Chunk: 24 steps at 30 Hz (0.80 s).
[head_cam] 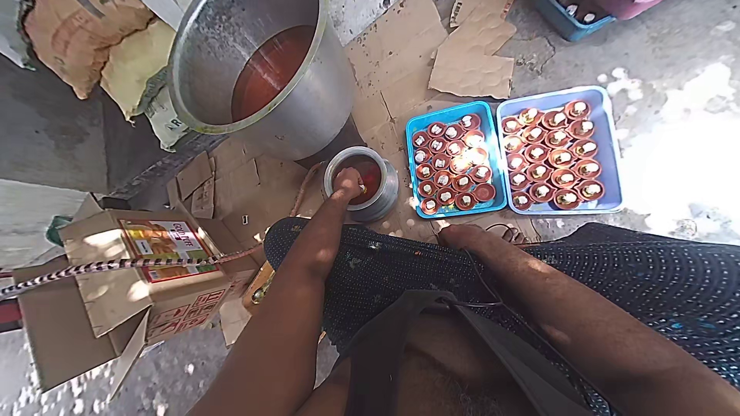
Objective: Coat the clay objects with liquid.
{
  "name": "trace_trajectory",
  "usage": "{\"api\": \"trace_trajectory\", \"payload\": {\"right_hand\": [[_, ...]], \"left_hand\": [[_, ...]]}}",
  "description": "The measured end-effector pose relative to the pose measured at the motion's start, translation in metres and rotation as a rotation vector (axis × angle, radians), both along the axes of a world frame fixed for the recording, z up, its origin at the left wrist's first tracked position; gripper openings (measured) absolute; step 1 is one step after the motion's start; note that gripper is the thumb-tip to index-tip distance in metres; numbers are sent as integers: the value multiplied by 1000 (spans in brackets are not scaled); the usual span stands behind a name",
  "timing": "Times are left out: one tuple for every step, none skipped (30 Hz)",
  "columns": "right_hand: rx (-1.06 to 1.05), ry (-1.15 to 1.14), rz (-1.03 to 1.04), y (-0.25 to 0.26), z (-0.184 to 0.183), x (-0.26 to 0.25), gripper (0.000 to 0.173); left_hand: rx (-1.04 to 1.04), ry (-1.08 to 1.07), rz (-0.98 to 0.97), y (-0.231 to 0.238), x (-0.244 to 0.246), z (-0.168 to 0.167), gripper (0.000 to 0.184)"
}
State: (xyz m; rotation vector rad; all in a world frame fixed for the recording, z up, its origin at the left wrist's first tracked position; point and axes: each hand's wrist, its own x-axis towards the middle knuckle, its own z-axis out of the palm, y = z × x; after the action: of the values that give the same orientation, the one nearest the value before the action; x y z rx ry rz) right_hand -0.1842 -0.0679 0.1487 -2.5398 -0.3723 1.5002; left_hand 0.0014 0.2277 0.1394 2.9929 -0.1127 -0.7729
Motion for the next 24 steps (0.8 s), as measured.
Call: {"api": "trace_trajectory", "payload": {"right_hand": [[3, 1, -1, -1, 1, 0, 35], [7, -2, -2, -1, 1, 0, 36], [12, -7, -3, -1, 1, -1, 35], [16, -14, -2, -1, 2, -1, 35], [14, -14, 3, 0, 3, -2, 34], [8, -8, 8, 0, 5, -1, 34], [5, 0, 11, 1, 8, -1, 34], [2, 1, 13, 1, 10, -1, 34], [1, 1, 11, 1, 11, -1, 34], [3, -2, 6, 0, 11, -1, 34], [4, -4, 3, 0, 11, -2, 34], [6, -5, -2, 0, 12, -2, 33], [7, -10, -9, 0, 12, -2, 33], [10, -15, -17, 0, 12, -3, 32], [13, -18, -22, 0, 11, -3, 32], [13, -18, -22, 0, 10, -3, 32], [13, -18, -20, 0, 10, -3, 32], [13, -18, -16, 0, 10, -3, 33], [13, -13, -13, 0, 12, -3, 33], [12, -12, -11, 0, 13, -3, 34], [13, -12, -12, 0, 13, -3, 34], [19, -18, -20, -1, 13, -4, 33], [29, -29, -30, -2, 11, -5, 31], [37, -37, -35, -3, 9, -5, 31]], "left_hand": [[6, 7, 4, -1, -1, 2, 24], [8, 11, 10, -2, -2, 3, 24], [8, 14, 15, -2, -3, 4, 24], [9, 16, 17, -2, -3, 4, 24], [9, 20, 19, -2, -3, 4, 24], [11, 24, 19, -2, -3, 4, 24], [16, 25, 17, -2, -3, 4, 24], [19, 25, 19, -2, -4, 3, 24], [21, 27, 20, -2, -4, 3, 24], [23, 32, 21, -2, -4, 2, 24], [24, 37, 21, -3, -4, 2, 25], [28, 43, 19, -3, -3, 2, 25], [34, 48, 14, -3, -3, 2, 25], [40, 55, 12, -3, -3, 2, 25], [43, 59, 13, -3, -3, 1, 25], [44, 60, 18, -3, -3, 1, 25], [46, 59, 19, -3, -3, 1, 25], [49, 58, 19, -3, -4, 2, 25], [48, 57, 19, -3, -4, 3, 24], [46, 55, 17, -3, -4, 3, 24], [36, 49, 18, -3, -4, 4, 24], [21, 36, 20, -2, -3, 4, 25], [-4, 16, 26, 0, 0, 4, 25], [-31, -14, 35, 1, 2, 4, 25]]}}
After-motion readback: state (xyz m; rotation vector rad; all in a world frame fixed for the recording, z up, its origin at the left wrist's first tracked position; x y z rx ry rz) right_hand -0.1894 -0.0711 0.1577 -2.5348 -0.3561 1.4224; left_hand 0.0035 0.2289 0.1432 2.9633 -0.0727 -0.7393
